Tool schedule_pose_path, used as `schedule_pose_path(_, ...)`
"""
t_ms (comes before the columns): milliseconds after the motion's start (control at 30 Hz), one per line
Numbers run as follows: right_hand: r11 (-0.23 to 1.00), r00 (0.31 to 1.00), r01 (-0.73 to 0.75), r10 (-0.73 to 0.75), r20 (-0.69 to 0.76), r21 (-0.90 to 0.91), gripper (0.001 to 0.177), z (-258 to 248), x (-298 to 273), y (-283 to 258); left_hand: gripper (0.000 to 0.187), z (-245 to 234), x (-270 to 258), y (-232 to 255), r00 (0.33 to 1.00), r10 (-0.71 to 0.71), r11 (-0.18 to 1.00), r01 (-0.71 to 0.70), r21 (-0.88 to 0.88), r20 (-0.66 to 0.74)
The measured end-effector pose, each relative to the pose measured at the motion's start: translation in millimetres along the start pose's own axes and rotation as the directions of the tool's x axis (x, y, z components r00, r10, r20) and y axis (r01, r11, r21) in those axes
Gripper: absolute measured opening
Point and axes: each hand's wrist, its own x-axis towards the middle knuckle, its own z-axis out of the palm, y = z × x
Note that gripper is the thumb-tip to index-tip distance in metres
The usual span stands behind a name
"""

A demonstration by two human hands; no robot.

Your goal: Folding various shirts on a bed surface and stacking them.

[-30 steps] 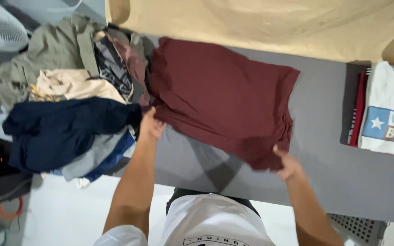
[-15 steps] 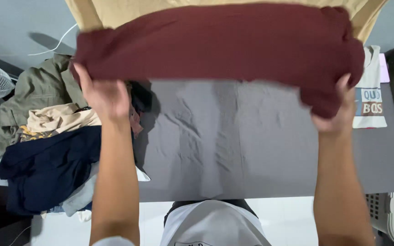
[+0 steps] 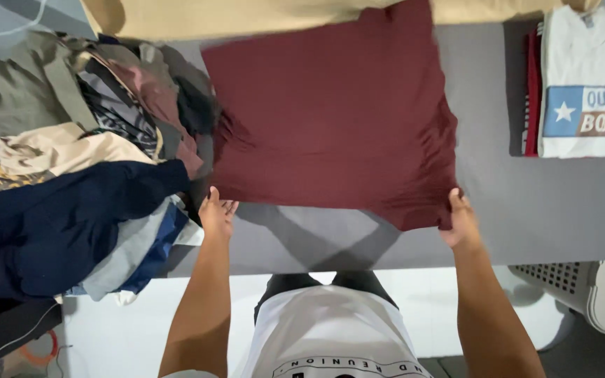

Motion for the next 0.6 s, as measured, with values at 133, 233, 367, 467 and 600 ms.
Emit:
schedule_pose_path(133, 0.942, 0.919, -0.295, 0.233, -0.318, -0.162, 0.073, -38.5, 0.5, 30.1, 0.04, -28.9, -12.8, -28.6, 0.998, 0.004, 0.999, -0.001, 0.044, -0.069)
schedule_pose_path(233, 0.962, 0.94, -0.25, 0.214, -0.266, -0.111, 0.071, -52.2, -7.3, 33.0, 0.039, -50.4, -11.8, -40.4, 0.983, 0.146, 0.986, -0.134, 0.103, -0.113)
schedule_pose_path(367, 0.972, 0.948, -0.207, 0.171, -0.27, -0.111, 0.069, -64.9, -22.1, 35.4, 0.045, -58.4, -43.4, -40.0, 0.925, 0.328, 0.928, -0.277, 0.248, -0.191)
schedule_pose_path(467, 0.934, 0.905, -0.29, 0.198, -0.375, -0.207, 0.064, -88.4, -16.3, 56.8, 0.046, -66.7, -65.0, -51.8, 0.901, 0.339, 0.875, -0.198, 0.441, -0.269)
schedule_pose_path(600, 0.906, 0.951, -0.172, 0.051, -0.303, -0.387, 0.054, -123.5, -1.5, 88.9, 0.044, -104.0, -56.8, -92.9, 0.798, 0.489, 0.591, -0.007, 0.806, -0.352)
